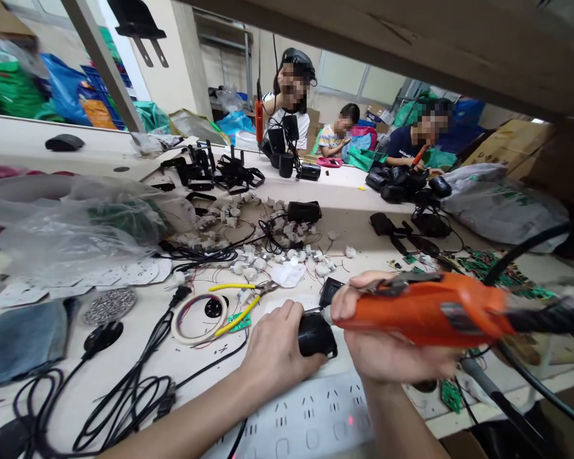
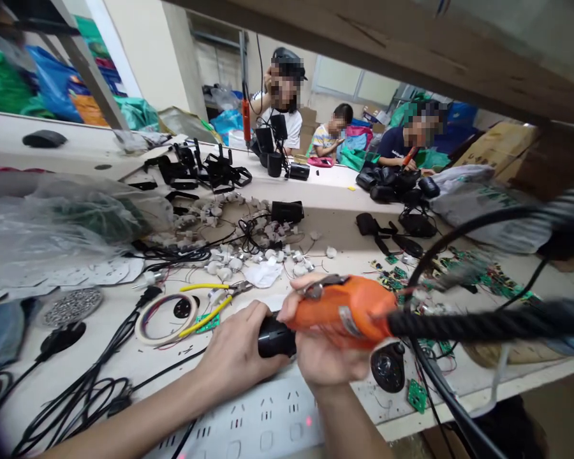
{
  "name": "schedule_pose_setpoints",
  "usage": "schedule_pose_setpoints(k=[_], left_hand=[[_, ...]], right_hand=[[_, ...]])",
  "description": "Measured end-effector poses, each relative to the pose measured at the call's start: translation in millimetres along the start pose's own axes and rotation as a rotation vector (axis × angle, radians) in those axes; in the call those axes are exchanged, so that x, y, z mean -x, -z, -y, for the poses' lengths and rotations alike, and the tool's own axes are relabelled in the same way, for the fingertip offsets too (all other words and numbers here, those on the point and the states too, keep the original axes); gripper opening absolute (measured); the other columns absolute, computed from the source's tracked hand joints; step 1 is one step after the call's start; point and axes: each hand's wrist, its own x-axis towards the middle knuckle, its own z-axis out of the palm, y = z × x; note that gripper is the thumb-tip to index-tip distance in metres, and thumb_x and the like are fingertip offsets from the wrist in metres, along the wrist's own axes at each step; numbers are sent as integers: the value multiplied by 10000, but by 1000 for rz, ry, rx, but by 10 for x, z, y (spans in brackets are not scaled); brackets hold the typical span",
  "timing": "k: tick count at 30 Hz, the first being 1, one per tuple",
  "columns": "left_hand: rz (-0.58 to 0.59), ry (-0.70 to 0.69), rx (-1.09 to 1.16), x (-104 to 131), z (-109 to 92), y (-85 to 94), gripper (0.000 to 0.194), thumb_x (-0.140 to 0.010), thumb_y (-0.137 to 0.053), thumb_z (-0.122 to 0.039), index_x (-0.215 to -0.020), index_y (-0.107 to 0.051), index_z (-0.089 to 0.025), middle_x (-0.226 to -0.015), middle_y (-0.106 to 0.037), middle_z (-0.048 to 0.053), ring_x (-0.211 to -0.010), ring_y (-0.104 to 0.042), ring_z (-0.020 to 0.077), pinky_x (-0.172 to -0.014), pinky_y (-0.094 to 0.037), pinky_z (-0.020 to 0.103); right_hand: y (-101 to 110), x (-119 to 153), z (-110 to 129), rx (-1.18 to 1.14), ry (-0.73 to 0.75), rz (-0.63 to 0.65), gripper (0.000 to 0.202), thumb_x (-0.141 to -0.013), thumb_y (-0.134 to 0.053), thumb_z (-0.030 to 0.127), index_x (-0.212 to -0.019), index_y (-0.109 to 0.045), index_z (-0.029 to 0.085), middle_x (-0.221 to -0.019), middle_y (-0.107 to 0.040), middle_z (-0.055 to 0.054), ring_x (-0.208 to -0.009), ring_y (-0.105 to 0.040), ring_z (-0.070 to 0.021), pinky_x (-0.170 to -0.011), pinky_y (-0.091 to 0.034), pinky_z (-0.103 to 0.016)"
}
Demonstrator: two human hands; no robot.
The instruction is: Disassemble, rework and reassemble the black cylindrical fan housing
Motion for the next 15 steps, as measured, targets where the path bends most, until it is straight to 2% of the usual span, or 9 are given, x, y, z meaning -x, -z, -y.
schedule_pose_setpoints(k=[5, 9, 15], left_hand=[[8, -7, 29, -12, 24, -25, 425, -645, -701, -450, -943, -485, -237, -982, -606, 42, -901, -601, 288, -743, -420, 380], [8, -27, 51, -29, 49, -33, 482, -646, -717, -462, -1037, -551, -234, -1016, -595, 53, -947, -595, 292, -786, -438, 389], [50, 17, 111, -40, 61, -11, 568, -616, -771, -512, -1103, -625, -259, -1002, -575, 44, -909, -602, 276, -750, -454, 372]], right_hand=[[-3, -78, -259, 3, -95, 28, 602, -777, -560, 758, -907, -709, 189, -653, -601, -51, -503, -547, -210, -453, -460, -319], [-12, -56, -397, 1, -40, 9, 554, -804, -575, 734, -895, -699, 201, -752, -626, -51, -474, -540, -172, -421, -478, -300], [2, -72, -509, 2, -49, -7, 618, -775, -588, 781, -896, -698, 185, -746, -614, -43, -487, -534, -165, -444, -496, -304]])
